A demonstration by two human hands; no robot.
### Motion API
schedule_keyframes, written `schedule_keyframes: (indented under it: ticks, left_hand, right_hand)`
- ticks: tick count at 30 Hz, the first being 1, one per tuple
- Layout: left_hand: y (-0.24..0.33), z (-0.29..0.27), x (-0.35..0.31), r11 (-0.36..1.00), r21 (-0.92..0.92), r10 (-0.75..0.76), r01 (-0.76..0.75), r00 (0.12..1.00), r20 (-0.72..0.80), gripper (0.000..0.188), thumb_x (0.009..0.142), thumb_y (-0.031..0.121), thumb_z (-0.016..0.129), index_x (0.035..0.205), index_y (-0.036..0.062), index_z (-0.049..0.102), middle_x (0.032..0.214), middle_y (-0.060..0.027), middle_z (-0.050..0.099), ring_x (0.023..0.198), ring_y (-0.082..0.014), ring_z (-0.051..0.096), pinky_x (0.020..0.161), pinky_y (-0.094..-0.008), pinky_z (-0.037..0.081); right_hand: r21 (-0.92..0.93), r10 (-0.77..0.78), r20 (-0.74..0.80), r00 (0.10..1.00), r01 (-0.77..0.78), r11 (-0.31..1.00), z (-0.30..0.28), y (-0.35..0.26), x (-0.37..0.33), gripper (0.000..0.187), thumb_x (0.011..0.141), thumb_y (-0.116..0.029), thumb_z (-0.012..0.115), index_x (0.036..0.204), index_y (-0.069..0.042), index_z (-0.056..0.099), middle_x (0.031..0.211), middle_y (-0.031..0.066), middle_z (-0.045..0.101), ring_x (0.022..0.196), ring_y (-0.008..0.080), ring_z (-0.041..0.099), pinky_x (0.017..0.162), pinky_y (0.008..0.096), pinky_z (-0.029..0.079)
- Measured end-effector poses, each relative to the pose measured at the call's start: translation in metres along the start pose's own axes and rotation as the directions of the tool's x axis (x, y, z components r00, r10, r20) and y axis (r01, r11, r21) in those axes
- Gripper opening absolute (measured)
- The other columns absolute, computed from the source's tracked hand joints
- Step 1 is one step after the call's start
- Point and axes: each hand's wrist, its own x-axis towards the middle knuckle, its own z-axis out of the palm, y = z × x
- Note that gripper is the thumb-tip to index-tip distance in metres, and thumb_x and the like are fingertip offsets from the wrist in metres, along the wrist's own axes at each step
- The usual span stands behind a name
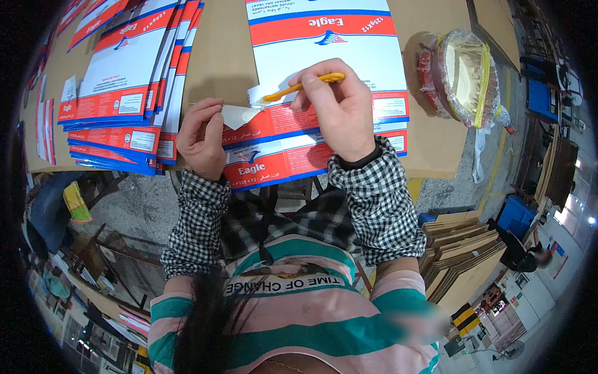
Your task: Applying glue to the flaps of paper envelopes using a brush and stacking them.
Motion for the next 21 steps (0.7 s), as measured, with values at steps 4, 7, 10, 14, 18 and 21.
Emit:
schedule_keyframes:
  ticks: [4,7,10,14,18,21]
  left_hand:
    - [-0.0008,-0.0014,-0.0007,1.000,0.006,-0.011,0.011,1.000,0.004,0.010,0.078,-0.005,0.056,0.088,-0.0045,0.060,0.096,-0.0142,0.061,0.086,-0.0178,0.060,0.072,-0.0251,0.049]
    - [0.0014,-0.0001,-0.0001,0.999,-0.025,-0.034,0.034,0.999,-0.001,0.010,0.078,-0.004,0.057,0.087,-0.0042,0.060,0.096,-0.0139,0.061,0.086,-0.0180,0.060,0.072,-0.0252,0.050]
    - [0.0017,-0.0007,0.0003,1.000,0.005,-0.027,0.027,1.000,0.006,0.010,0.078,-0.004,0.056,0.088,-0.0045,0.060,0.095,-0.0138,0.061,0.086,-0.0175,0.060,0.071,-0.0249,0.049]
    - [0.0011,-0.0012,0.0002,1.000,-0.012,-0.002,0.002,1.000,0.005,0.010,0.079,-0.003,0.057,0.088,-0.0043,0.060,0.096,-0.0136,0.061,0.085,-0.0177,0.060,0.071,-0.0251,0.050]
    - [0.0034,-0.0011,0.0003,1.000,0.001,-0.031,0.031,0.999,0.013,0.010,0.078,-0.004,0.057,0.088,-0.0046,0.060,0.096,-0.0137,0.061,0.085,-0.0178,0.060,0.071,-0.0251,0.050]
    - [0.0029,-0.0014,0.0007,1.000,0.009,-0.030,0.030,0.999,0.012,0.010,0.078,-0.004,0.057,0.088,-0.0047,0.060,0.096,-0.0137,0.061,0.085,-0.0180,0.060,0.072,-0.0252,0.050]
  right_hand:
    - [-0.030,-0.011,0.048,0.999,0.013,0.999,0.0031,-0.0010,0.0004,0.009,0.090,-0.007,0.047,0.091,0.001,0.050,0.090,0.0117,0.061,0.071,0.0114,0.057,0.067,0.0242,0.049]
    - [-0.055,-0.010,0.064,0.998,0.014,0.998,0.0034,-0.0046,0.0001,0.009,0.090,-0.007,0.047,0.091,0.001,0.050,0.090,0.0111,0.061,0.071,0.0112,0.057,0.067,0.0238,0.048]
    - [-0.077,-0.012,0.058,0.998,0.016,0.997,0.0036,-0.0028,0.0013,0.009,0.090,-0.007,0.047,0.091,0.001,0.050,0.090,0.0110,0.060,0.071,0.0113,0.057,0.067,0.0235,0.048]
    - [-0.061,-0.022,0.062,0.998,0.026,0.998,0.0017,-0.0045,0.0006,0.009,0.090,-0.008,0.047,0.092,0.001,0.050,0.089,0.0112,0.061,0.071,0.0114,0.057,0.067,0.0235,0.048]
    - [-0.059,-0.018,0.045,0.999,0.021,0.998,0.0034,-0.0010,0.0028,0.010,0.090,-0.008,0.047,0.092,0.001,0.050,0.089,0.0112,0.061,0.070,0.0115,0.057,0.066,0.0236,0.048]
    - [-0.040,-0.021,0.002,1.000,0.021,0.999,0.0046,-0.0036,0.0033,0.009,0.090,-0.008,0.047,0.091,0.001,0.050,0.089,0.0116,0.061,0.069,0.0118,0.058,0.066,0.0237,0.048]
